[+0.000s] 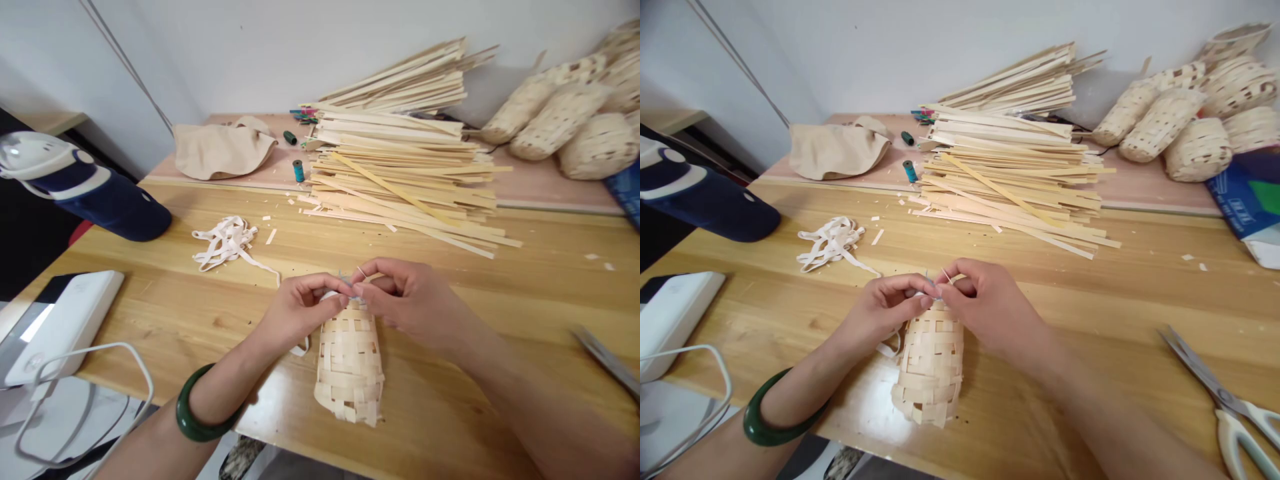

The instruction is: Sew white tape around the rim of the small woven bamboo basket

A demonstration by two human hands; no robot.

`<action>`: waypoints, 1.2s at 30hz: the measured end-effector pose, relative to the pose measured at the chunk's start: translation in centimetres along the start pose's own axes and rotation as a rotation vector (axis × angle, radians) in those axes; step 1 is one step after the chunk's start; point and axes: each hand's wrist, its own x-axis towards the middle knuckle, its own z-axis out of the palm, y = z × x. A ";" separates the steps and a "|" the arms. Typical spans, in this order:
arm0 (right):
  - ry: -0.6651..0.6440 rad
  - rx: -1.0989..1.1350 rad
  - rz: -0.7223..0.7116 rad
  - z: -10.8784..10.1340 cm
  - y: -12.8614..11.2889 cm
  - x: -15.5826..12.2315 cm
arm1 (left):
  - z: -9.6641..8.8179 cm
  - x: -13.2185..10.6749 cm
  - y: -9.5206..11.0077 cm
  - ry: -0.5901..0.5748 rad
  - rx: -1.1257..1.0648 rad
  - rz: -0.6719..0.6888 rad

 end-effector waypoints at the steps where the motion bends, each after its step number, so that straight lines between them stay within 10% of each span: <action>1: 0.004 0.023 0.015 0.2 0.0 0.0 | 0.0 0.0 0.0 -0.009 -0.005 0.011; 25: 0.022 0.205 0.011 0.6 0.5 0.3 | -0.1 -0.1 -0.6 0.084 0.103 0.210; 36: 0.022 0.185 0.082 1.4 0.7 0.0 | -0.2 0.2 -1.4 0.266 0.464 0.648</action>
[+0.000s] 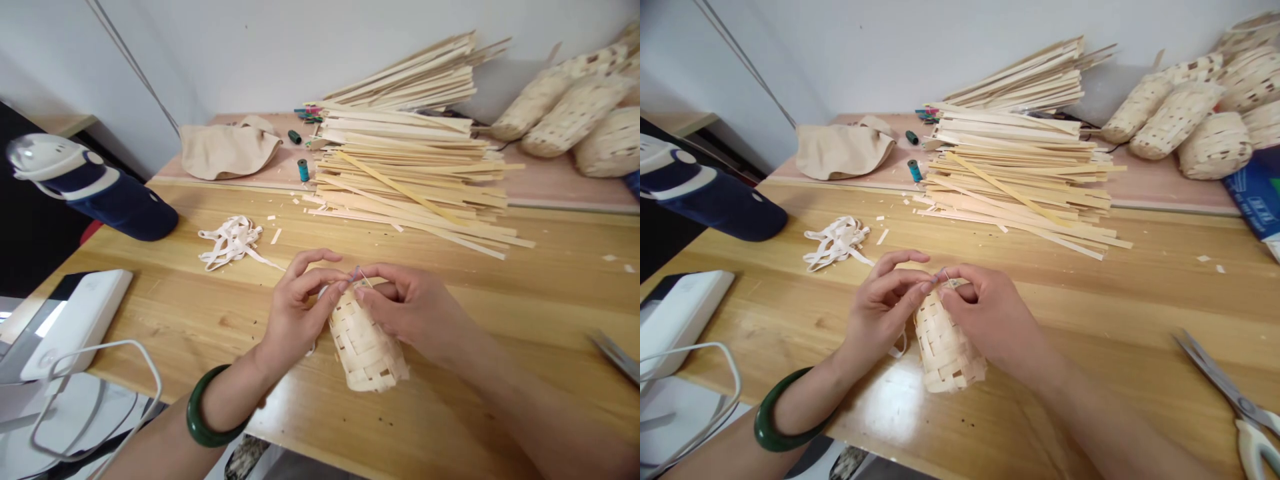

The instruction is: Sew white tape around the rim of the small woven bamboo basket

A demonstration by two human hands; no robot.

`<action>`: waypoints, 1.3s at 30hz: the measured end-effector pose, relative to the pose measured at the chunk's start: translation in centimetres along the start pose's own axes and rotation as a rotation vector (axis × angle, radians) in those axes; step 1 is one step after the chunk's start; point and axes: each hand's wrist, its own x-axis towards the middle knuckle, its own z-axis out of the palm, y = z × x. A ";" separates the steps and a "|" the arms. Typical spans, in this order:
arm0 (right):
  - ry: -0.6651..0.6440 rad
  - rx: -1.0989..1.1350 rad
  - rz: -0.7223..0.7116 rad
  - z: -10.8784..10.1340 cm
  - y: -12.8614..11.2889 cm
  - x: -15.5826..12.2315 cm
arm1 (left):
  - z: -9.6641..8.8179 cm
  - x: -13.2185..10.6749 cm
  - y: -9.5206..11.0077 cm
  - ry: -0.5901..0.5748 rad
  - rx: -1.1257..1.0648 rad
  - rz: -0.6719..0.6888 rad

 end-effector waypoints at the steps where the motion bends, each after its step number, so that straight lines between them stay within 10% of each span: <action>1: -0.002 0.014 -0.001 0.1 0.1 0.0 | 0.0 0.0 0.0 0.014 0.032 0.031; 11: -0.141 0.183 0.010 0.0 -0.3 0.4 | -0.3 -0.1 0.2 0.002 0.119 0.254; 20: -0.018 0.119 0.045 0.5 -0.4 0.3 | -0.1 -0.2 0.5 -0.001 0.114 0.159; 32: -0.043 0.375 0.115 -0.2 0.3 1.2 | -0.3 0.6 0.7 -0.136 -0.519 -0.479; 39: -0.017 0.363 0.173 -0.2 0.3 1.4 | -0.5 1.1 0.6 -0.170 -0.728 -0.518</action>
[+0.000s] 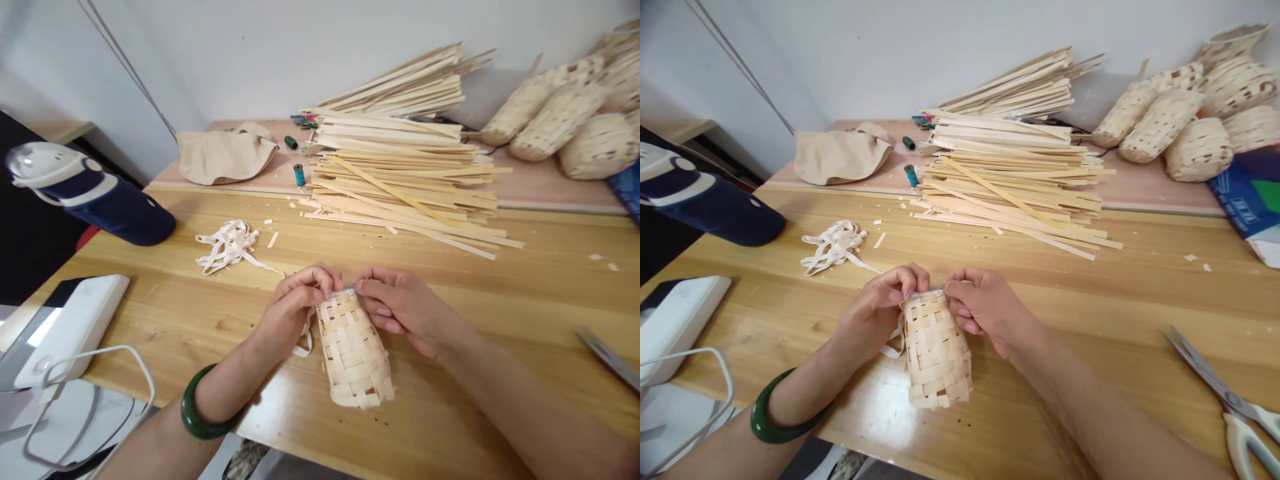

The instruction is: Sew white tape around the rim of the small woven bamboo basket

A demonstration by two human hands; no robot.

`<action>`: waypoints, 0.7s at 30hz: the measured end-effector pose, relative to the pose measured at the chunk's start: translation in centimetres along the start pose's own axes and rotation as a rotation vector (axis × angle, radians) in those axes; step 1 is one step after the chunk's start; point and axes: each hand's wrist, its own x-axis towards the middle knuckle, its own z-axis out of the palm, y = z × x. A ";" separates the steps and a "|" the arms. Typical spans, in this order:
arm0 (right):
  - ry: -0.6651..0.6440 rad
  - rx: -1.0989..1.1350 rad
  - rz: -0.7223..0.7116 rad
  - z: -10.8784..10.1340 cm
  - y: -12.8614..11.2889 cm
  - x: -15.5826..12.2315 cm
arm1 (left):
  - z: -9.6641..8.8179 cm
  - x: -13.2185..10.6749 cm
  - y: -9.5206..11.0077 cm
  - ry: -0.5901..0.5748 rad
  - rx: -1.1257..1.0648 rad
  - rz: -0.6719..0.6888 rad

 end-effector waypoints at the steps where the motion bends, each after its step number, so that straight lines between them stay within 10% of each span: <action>1: 0.006 -0.007 -0.013 0.1 0.0 -0.1 | 0.0 0.0 0.1 0.025 0.002 -0.003; 9: 0.051 -0.091 -0.158 0.2 0.1 -0.1 | -0.3 0.4 0.2 0.061 -0.149 -0.079; 15: 0.081 -0.095 -0.226 -0.3 -0.2 -0.1 | -0.7 0.5 0.3 0.114 0.125 -0.144; 21: 0.106 -0.167 -0.299 -0.4 -0.4 -0.4 | -2.4 0.3 1.3 -0.091 0.356 -0.211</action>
